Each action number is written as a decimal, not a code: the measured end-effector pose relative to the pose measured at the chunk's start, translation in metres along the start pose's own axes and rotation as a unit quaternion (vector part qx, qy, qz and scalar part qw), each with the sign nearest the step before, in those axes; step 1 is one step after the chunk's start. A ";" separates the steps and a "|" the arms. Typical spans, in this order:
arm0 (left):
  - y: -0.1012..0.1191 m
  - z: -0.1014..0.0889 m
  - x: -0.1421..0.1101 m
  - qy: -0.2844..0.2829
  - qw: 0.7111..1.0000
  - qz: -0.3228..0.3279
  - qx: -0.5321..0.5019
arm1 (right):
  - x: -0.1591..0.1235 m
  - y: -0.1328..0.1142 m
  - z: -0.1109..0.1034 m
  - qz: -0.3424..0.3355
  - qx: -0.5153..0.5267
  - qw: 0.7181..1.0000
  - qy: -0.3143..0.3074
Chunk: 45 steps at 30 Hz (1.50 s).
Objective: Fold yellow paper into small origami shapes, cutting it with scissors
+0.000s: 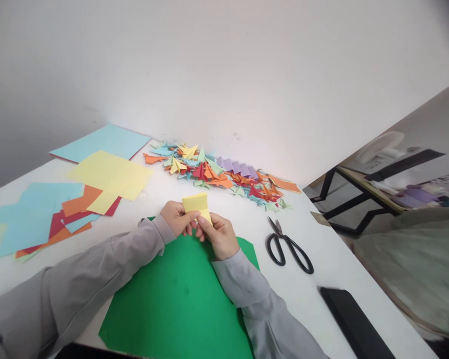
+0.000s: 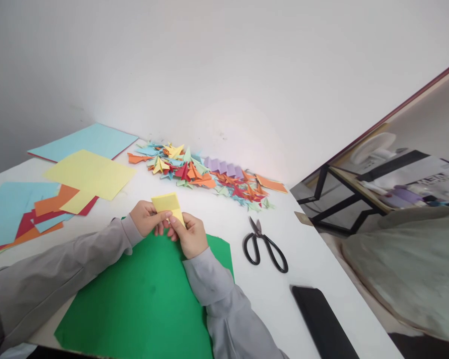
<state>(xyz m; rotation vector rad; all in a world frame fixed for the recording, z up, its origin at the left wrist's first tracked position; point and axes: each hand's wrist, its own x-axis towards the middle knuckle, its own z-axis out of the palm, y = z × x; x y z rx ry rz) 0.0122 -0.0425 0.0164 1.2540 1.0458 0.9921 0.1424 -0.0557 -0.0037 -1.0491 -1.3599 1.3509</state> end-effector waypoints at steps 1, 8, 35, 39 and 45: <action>0.000 0.000 0.000 0.001 1.000 0.000 0.000 | 0.000 0.000 0.000 0.003 -0.003 1.000 0.001; -0.002 -0.004 0.005 0.033 0.999 0.004 -0.002 | -0.001 0.002 -0.001 0.013 -0.048 0.996 0.072; -0.002 -0.008 0.005 0.010 0.999 -0.003 0.038 | 0.001 0.003 -0.003 0.061 0.007 0.998 0.031; -0.003 -0.010 0.007 0.006 1.000 -0.001 0.028 | 0.002 0.006 -0.003 0.035 0.022 0.999 0.033; -0.004 -0.011 0.008 0.008 0.999 0.001 0.031 | 0.002 0.007 -0.005 0.019 0.027 0.999 0.017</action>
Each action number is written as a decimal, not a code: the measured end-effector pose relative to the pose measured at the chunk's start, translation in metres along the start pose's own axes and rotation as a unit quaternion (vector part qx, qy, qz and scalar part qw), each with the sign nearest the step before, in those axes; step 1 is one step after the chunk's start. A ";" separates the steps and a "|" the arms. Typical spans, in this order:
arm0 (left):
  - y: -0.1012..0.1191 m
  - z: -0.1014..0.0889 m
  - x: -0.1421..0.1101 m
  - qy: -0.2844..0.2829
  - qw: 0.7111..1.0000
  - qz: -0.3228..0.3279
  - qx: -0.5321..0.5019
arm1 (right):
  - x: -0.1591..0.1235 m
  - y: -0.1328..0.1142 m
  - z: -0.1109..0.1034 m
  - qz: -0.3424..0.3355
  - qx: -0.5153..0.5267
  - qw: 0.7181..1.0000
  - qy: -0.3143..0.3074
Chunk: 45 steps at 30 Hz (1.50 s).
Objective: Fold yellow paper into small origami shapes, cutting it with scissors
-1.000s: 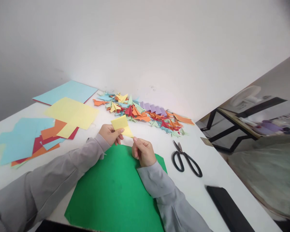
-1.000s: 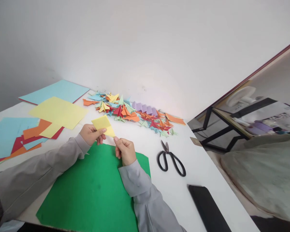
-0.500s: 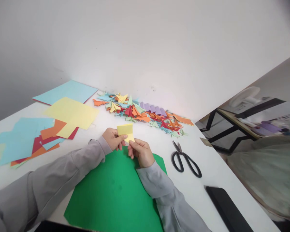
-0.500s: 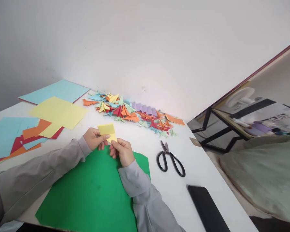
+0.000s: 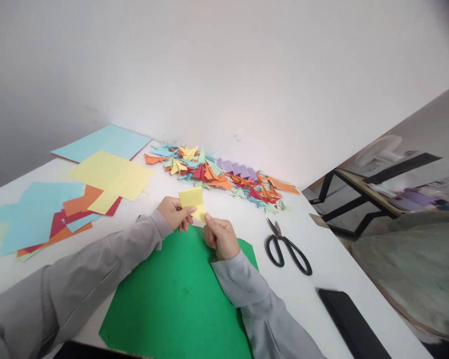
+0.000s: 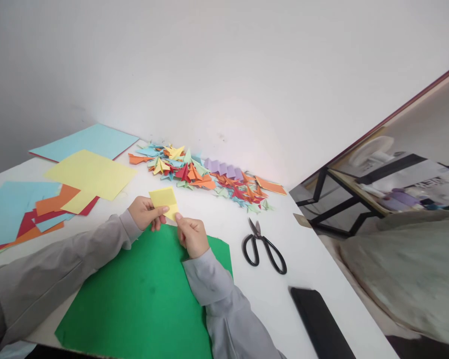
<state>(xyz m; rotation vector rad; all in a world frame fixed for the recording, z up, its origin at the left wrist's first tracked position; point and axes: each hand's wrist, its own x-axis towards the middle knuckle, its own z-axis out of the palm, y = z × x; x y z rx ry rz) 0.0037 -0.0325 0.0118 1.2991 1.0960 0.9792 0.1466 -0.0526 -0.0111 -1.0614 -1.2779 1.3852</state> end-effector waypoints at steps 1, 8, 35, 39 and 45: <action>0.000 0.000 -0.001 -0.004 1.000 0.000 0.002 | 0.000 -0.001 0.000 0.009 -0.004 1.000 -0.003; 0.001 0.005 -0.004 -0.045 0.998 -0.022 -0.027 | -0.002 -0.003 0.003 0.018 -0.012 0.999 -0.040; -0.004 0.001 0.003 -0.144 0.974 -0.143 -0.103 | -0.002 -0.005 0.002 -0.020 -0.053 0.998 -0.019; -0.004 0.003 0.002 -0.119 0.986 -0.097 -0.071 | -0.001 -0.005 0.002 -0.012 -0.059 0.998 -0.022; 0.000 0.004 -0.002 -0.120 0.987 -0.064 -0.089 | -0.002 -0.004 0.002 -0.017 -0.011 0.999 -0.044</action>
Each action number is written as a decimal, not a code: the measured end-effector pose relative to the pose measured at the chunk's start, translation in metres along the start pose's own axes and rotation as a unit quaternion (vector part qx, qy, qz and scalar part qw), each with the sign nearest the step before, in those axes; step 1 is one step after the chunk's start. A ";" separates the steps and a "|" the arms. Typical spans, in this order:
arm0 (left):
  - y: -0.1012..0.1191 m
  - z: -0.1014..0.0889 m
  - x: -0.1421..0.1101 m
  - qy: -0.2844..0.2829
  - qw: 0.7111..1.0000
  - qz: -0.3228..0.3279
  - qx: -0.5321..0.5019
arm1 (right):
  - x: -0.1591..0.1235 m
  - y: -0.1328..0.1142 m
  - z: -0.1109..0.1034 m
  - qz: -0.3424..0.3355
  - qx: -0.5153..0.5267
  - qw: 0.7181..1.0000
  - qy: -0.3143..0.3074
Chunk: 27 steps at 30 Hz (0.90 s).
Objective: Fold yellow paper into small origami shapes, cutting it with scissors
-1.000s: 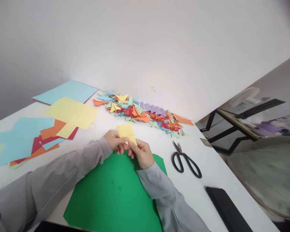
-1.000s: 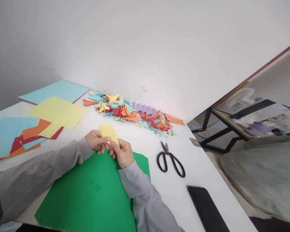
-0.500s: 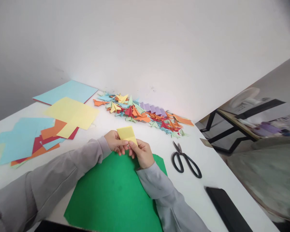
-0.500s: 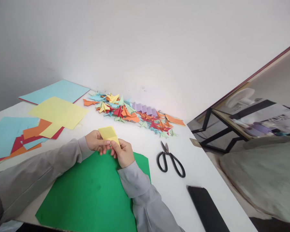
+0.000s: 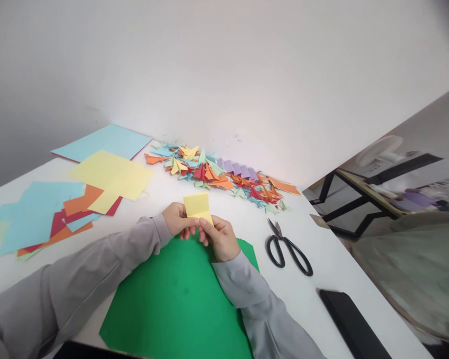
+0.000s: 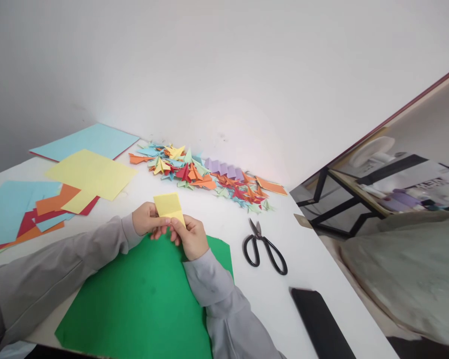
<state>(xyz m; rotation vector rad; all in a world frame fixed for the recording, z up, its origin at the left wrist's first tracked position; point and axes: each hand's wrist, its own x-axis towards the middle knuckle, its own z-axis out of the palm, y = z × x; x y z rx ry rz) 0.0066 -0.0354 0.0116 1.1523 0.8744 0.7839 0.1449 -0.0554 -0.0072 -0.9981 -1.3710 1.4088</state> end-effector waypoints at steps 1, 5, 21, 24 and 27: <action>0.001 0.000 0.000 -0.007 1.000 -0.004 -0.011 | 0.000 0.001 0.000 0.004 0.017 1.000 0.001; 0.001 -0.002 0.002 0.007 0.998 -0.047 -0.036 | 0.001 0.004 -0.001 0.021 0.051 0.998 0.014; 0.000 -0.005 0.004 0.060 0.997 -0.055 -0.010 | 0.003 0.007 -0.001 0.020 0.034 0.999 0.023; 0.000 -0.002 0.003 0.074 0.996 -0.038 -0.009 | 0.003 0.007 -0.002 0.024 0.020 0.999 0.031; 0.000 0.000 0.001 0.082 0.996 -0.027 -0.004 | 0.003 0.008 -0.002 0.022 0.021 0.999 0.030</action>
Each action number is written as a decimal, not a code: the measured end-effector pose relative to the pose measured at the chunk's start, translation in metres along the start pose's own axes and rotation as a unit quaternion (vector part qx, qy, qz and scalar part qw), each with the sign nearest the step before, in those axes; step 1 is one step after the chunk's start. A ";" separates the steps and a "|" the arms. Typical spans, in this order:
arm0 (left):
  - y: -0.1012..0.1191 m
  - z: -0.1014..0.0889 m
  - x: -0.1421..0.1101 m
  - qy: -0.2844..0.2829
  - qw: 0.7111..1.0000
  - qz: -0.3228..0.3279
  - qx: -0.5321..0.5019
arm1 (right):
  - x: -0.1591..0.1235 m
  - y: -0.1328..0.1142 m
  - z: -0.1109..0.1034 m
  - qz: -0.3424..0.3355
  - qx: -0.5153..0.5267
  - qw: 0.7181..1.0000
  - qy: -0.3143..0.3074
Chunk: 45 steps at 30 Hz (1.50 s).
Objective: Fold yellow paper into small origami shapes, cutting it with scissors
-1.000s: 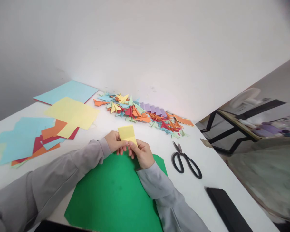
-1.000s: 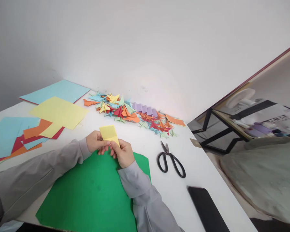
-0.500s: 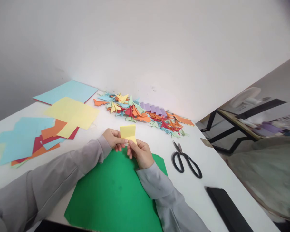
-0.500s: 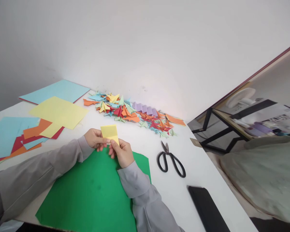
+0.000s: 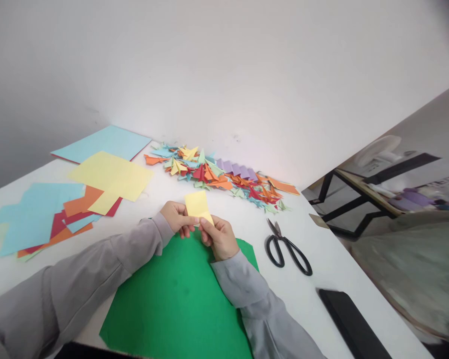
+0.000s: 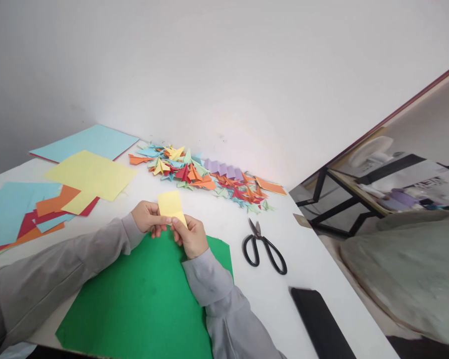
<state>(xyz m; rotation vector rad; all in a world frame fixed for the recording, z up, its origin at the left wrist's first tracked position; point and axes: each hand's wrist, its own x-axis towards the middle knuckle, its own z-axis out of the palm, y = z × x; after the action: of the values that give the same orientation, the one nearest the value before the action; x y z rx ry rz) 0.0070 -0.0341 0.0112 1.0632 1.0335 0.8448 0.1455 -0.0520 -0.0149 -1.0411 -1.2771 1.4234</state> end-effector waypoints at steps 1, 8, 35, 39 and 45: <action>0.000 0.000 0.000 0.003 1.000 0.004 0.001 | 0.000 0.000 0.000 0.001 0.003 1.000 0.004; -0.002 -0.004 0.004 0.006 1.000 0.001 -0.012 | 0.001 0.002 0.000 0.008 -0.003 0.999 0.034; 0.010 -0.010 0.005 0.023 0.994 -0.047 -0.100 | -0.002 -0.003 0.003 0.018 0.015 1.000 0.021; 0.007 -0.010 0.006 0.013 0.991 -0.041 -0.126 | -0.002 -0.001 0.002 -0.027 -0.013 0.999 0.033; 0.002 -0.011 0.010 0.001 0.989 -0.028 -0.144 | -0.001 0.001 0.001 -0.026 0.005 0.998 0.050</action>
<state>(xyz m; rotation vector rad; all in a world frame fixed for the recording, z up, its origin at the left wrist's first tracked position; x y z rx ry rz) -0.0005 -0.0209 0.0086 0.7863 0.9067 0.9190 0.1442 -0.0531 -0.0159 -1.0521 -1.2163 1.3209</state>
